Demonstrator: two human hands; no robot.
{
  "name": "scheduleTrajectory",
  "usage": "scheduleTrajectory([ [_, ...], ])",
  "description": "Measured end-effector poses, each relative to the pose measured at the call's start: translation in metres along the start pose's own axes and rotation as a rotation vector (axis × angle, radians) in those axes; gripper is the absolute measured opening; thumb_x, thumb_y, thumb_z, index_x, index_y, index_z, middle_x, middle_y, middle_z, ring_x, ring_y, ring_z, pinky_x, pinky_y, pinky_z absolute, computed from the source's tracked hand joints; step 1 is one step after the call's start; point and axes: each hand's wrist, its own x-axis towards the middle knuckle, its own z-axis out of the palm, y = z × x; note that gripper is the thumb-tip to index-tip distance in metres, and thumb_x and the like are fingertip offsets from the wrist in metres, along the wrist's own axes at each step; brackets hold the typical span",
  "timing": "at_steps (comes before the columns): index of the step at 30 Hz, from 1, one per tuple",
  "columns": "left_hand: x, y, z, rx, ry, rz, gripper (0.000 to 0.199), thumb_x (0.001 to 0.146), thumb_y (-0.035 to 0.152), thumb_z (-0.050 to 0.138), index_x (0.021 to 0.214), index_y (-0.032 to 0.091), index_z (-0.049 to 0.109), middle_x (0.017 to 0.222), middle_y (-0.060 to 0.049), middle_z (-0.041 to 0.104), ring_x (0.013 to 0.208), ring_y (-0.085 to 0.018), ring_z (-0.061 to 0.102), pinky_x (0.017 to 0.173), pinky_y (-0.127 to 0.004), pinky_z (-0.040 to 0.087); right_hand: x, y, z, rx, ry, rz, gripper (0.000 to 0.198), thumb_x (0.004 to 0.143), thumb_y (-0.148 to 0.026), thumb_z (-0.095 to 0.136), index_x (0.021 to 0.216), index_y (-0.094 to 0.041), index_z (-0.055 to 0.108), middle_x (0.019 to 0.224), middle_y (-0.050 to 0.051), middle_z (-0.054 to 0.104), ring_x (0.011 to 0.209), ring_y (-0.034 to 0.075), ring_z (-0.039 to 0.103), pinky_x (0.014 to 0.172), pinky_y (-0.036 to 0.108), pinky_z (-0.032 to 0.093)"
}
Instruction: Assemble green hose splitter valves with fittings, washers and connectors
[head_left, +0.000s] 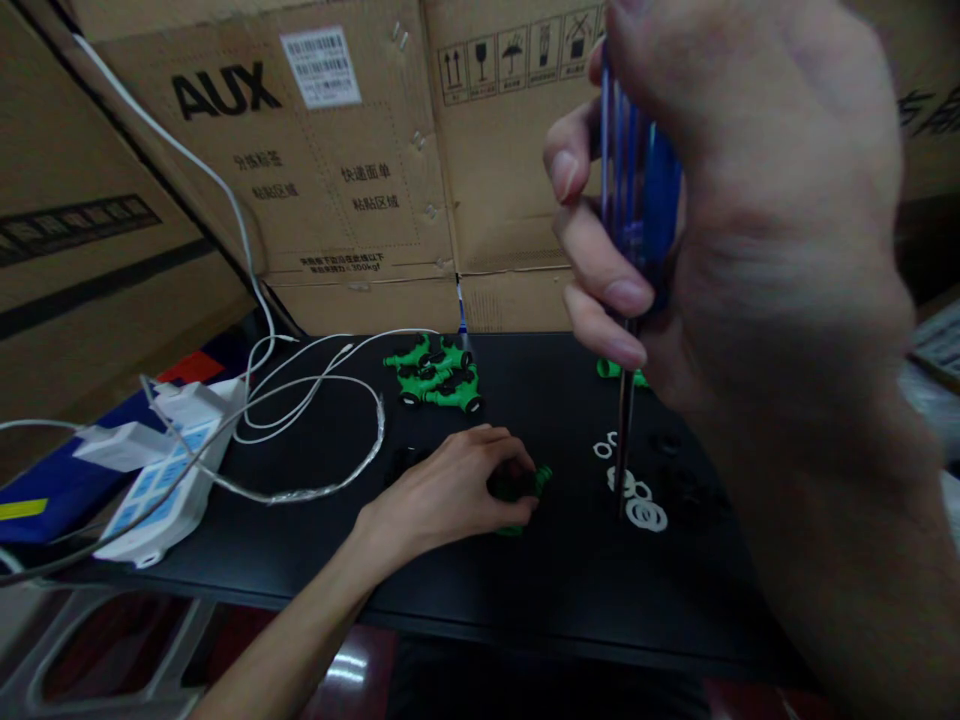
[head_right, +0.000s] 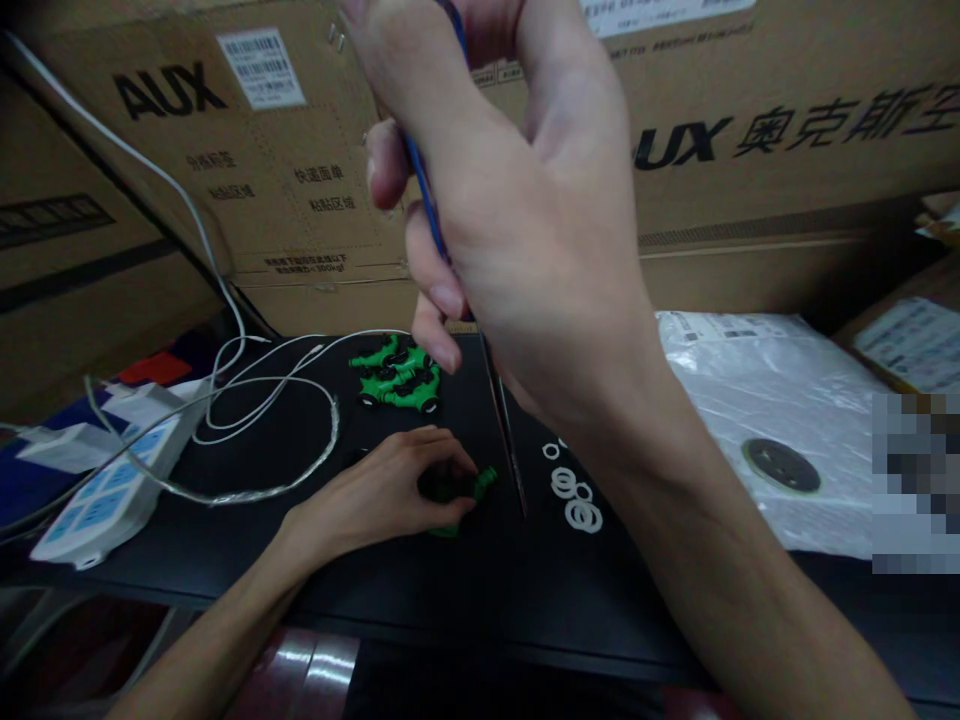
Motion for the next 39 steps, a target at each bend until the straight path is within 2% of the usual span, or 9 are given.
scheduleTrajectory([
  [5, -0.007, 0.004, -0.002, 0.007, 0.008, -0.024, 0.040, 0.085, 0.039, 0.077, 0.123, 0.029, 0.068, 0.106, 0.000, 0.068, 0.100, -0.021, 0.067, 0.092, -0.035, 0.052, 0.005, -0.006, 0.000, -0.019, 0.043, 0.054, 0.046, 0.093, -0.064, 0.057, 0.083, -0.026, 0.033, 0.067, -0.009, 0.055, 0.034, 0.006, 0.032, 0.022, 0.023, 0.023],
  [9, -0.018, 0.012, -0.003, 0.020, 0.110, -0.027, 0.039, 0.087, 0.037, 0.076, 0.124, 0.029, 0.068, 0.119, 0.000, 0.069, 0.113, -0.022, 0.064, 0.104, -0.039, 0.048, 0.006, -0.009, 0.000, -0.006, 0.049, 0.069, 0.048, 0.091, -0.064, 0.061, 0.083, -0.026, 0.033, 0.065, -0.008, 0.054, 0.032, 0.005, 0.031, 0.021, 0.022, 0.021],
  [17, -0.022, 0.020, 0.015, -0.006, 0.244, -0.068, 0.009, 0.089, 0.020, 0.073, 0.098, 0.019, 0.075, 0.101, -0.001, 0.076, 0.098, -0.021, 0.069, 0.093, -0.038, 0.052, 0.002, -0.012, 0.000, -0.018, 0.031, 0.095, 0.048, 0.084, -0.062, 0.069, 0.082, -0.027, 0.037, 0.067, -0.006, 0.055, 0.031, 0.006, 0.031, 0.020, 0.025, 0.017],
  [22, -0.022, 0.017, 0.024, -0.069, 0.294, -0.103, 0.008, 0.088, 0.022, 0.074, 0.095, 0.019, 0.075, 0.099, -0.004, 0.077, 0.097, -0.022, 0.070, 0.092, -0.039, 0.054, 0.002, -0.012, 0.000, -0.012, 0.016, 0.075, 0.047, 0.085, -0.062, 0.067, 0.082, -0.027, 0.036, 0.067, -0.006, 0.055, 0.032, 0.007, 0.031, 0.020, 0.024, 0.019],
  [26, -0.026, 0.023, 0.026, -0.050, 0.313, -0.115, 0.019, 0.087, 0.024, 0.076, 0.106, 0.021, 0.076, 0.101, -0.004, 0.077, 0.101, -0.023, 0.070, 0.097, -0.040, 0.053, 0.002, -0.011, -0.003, -0.050, -0.004, 0.070, 0.043, 0.087, -0.063, 0.066, 0.086, -0.028, 0.042, 0.067, -0.006, 0.055, 0.031, 0.007, 0.032, 0.020, 0.023, 0.021],
  [29, -0.038, 0.017, 0.011, -0.020, 0.361, -0.121, 0.023, 0.095, 0.031, 0.068, 0.115, 0.023, 0.073, 0.112, -0.004, 0.076, 0.108, -0.022, 0.068, 0.100, -0.037, 0.052, 0.001, -0.010, -0.005, -0.059, -0.014, 0.042, 0.038, 0.091, -0.061, 0.062, 0.089, -0.027, 0.046, 0.066, -0.006, 0.054, 0.030, 0.007, 0.033, 0.019, 0.023, 0.022],
  [33, -0.061, -0.013, -0.029, 0.142, 0.459, -0.239, 0.022, 0.104, 0.030, 0.053, 0.110, 0.023, 0.073, 0.113, -0.004, 0.075, 0.107, -0.021, 0.068, 0.101, -0.039, 0.050, 0.000, -0.010, -0.007, -0.019, -0.042, 0.001, 0.033, 0.094, -0.058, 0.058, 0.092, -0.027, 0.048, 0.071, -0.005, 0.055, 0.033, 0.007, 0.035, 0.019, 0.023, 0.026],
  [36, -0.070, -0.040, -0.054, 0.224, 0.273, -0.289, 0.023, 0.103, 0.030, 0.053, 0.110, 0.023, 0.073, 0.111, -0.004, 0.076, 0.107, -0.022, 0.068, 0.100, -0.039, 0.049, 0.000, -0.009, -0.006, -0.025, -0.039, 0.004, 0.035, 0.094, -0.061, 0.055, 0.091, -0.027, 0.048, 0.070, -0.005, 0.054, 0.033, 0.007, 0.036, 0.019, 0.023, 0.027],
  [39, -0.068, -0.056, -0.062, 0.255, 0.134, -0.281, 0.022, 0.100, 0.029, 0.056, 0.112, 0.022, 0.072, 0.113, -0.004, 0.075, 0.109, -0.022, 0.068, 0.101, -0.036, 0.049, -0.003, -0.009, -0.004, -0.042, -0.080, -0.084, 0.040, 0.090, -0.066, 0.057, 0.086, -0.028, 0.048, 0.068, -0.004, 0.052, 0.034, 0.008, 0.035, 0.019, 0.023, 0.026],
])
